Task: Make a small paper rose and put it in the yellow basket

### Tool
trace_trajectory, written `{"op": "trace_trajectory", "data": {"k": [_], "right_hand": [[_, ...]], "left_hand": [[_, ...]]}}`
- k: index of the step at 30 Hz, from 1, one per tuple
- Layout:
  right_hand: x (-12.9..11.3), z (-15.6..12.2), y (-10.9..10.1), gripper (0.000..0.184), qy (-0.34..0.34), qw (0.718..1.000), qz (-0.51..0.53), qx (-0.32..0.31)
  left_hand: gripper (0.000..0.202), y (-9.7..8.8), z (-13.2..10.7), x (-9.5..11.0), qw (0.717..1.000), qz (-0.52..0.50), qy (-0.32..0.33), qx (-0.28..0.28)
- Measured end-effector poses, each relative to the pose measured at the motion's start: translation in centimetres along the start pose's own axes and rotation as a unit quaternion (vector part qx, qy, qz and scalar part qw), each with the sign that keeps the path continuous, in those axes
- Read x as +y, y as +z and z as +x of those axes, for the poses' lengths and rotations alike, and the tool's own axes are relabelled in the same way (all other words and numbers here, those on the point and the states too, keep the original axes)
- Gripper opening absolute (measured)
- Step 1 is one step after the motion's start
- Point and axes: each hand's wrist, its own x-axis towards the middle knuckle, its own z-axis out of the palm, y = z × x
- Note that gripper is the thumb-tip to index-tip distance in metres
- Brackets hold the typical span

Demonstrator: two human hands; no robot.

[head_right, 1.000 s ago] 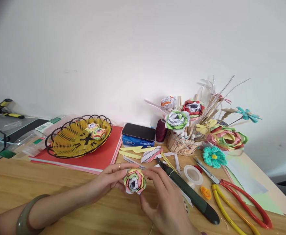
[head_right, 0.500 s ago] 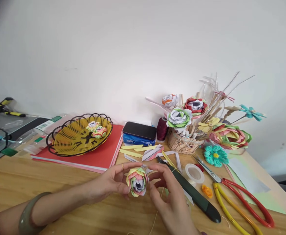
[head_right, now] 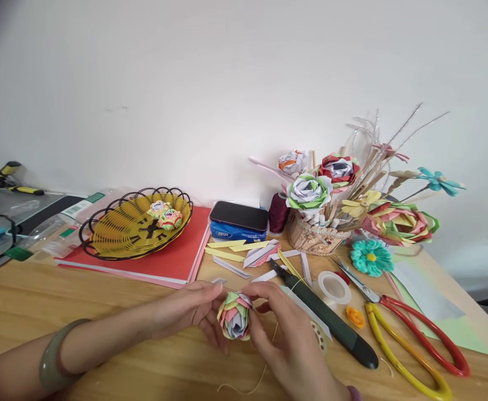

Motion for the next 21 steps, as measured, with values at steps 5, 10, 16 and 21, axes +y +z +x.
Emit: {"op": "trace_trajectory", "data": {"k": [5,10,16,21], "right_hand": [[-0.1,-0.1,0.1,0.026,-0.001,1.0,0.017,-0.02],[-0.4,-0.2,-0.5,0.014,0.008,0.993,-0.007,0.117],[-1.6,-0.1,-0.6,0.009,0.01,0.998,-0.004,0.058],[-0.9,-0.1,0.1,0.014,0.063,0.995,-0.028,0.073]], "left_hand": [[0.041,0.1,-0.1,-0.2,0.998,-0.055,-0.003,-0.012],[0.049,0.2,-0.5,0.5,0.996,-0.077,0.031,-0.01],[0.05,0.3,-0.2,0.1,0.992,-0.032,0.122,0.021],[0.051,-0.1,0.5,-0.7,0.981,0.011,0.19,0.031]]}}
